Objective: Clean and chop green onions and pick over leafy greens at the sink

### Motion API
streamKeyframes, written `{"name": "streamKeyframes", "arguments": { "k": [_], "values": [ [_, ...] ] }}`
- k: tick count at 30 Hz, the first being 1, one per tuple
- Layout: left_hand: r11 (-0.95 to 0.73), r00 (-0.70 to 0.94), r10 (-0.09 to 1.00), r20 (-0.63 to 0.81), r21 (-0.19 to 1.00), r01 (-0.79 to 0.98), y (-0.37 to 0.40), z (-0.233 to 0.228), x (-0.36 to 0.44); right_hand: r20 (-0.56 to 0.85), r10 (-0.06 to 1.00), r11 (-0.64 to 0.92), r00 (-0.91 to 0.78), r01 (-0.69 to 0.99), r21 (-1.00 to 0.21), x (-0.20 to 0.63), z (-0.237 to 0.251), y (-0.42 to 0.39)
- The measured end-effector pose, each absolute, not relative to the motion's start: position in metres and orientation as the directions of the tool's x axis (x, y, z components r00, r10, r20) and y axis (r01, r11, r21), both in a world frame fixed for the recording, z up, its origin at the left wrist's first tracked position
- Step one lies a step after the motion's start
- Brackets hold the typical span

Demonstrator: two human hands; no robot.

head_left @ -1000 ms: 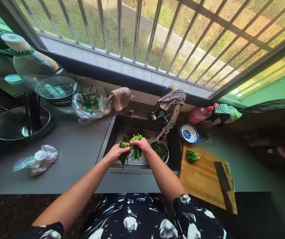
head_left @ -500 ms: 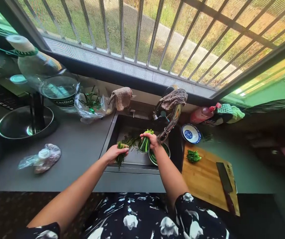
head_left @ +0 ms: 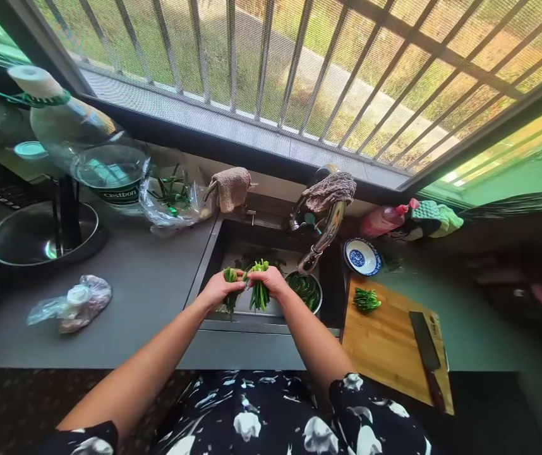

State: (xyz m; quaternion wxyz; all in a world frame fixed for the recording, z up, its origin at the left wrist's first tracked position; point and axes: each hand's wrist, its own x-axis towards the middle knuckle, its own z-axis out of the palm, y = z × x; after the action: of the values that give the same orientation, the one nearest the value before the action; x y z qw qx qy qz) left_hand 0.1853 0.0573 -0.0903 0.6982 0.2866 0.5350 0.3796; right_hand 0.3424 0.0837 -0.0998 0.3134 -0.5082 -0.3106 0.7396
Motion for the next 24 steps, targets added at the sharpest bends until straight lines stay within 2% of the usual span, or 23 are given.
{"name": "streamKeyframes", "arguments": {
  "k": [5, 9, 14, 20, 24],
  "values": [
    [0.549, 0.115, 0.836, -0.537, 0.821, -0.158, 0.057, -0.083, 0.187, -0.55, 0.81, -0.583, -0.204, -0.183, -0.791, 0.337, -0.098, 0.087],
    [0.585, 0.135, 0.81, -0.57, 0.8, -0.132, 0.053, -0.086, 0.18, -0.592, 0.799, -0.594, -0.103, -0.292, -0.75, 0.353, -0.095, 0.1],
    [0.611, 0.135, 0.792, -0.596, 0.773, -0.172, 0.049, -0.093, 0.174, -0.617, 0.765, -0.635, -0.183, -0.373, -0.677, 0.37, -0.095, 0.107],
    [0.617, 0.145, 0.787, -0.6, 0.757, -0.216, 0.047, -0.101, 0.169, -0.647, 0.746, -0.629, -0.156, -0.482, -0.61, 0.379, -0.095, 0.108],
    [0.631, 0.131, 0.759, -0.637, 0.673, -0.386, 0.048, -0.102, 0.169, -0.62, 0.759, -0.631, -0.2, -0.459, -0.625, 0.385, -0.094, 0.107]
  ]
}}
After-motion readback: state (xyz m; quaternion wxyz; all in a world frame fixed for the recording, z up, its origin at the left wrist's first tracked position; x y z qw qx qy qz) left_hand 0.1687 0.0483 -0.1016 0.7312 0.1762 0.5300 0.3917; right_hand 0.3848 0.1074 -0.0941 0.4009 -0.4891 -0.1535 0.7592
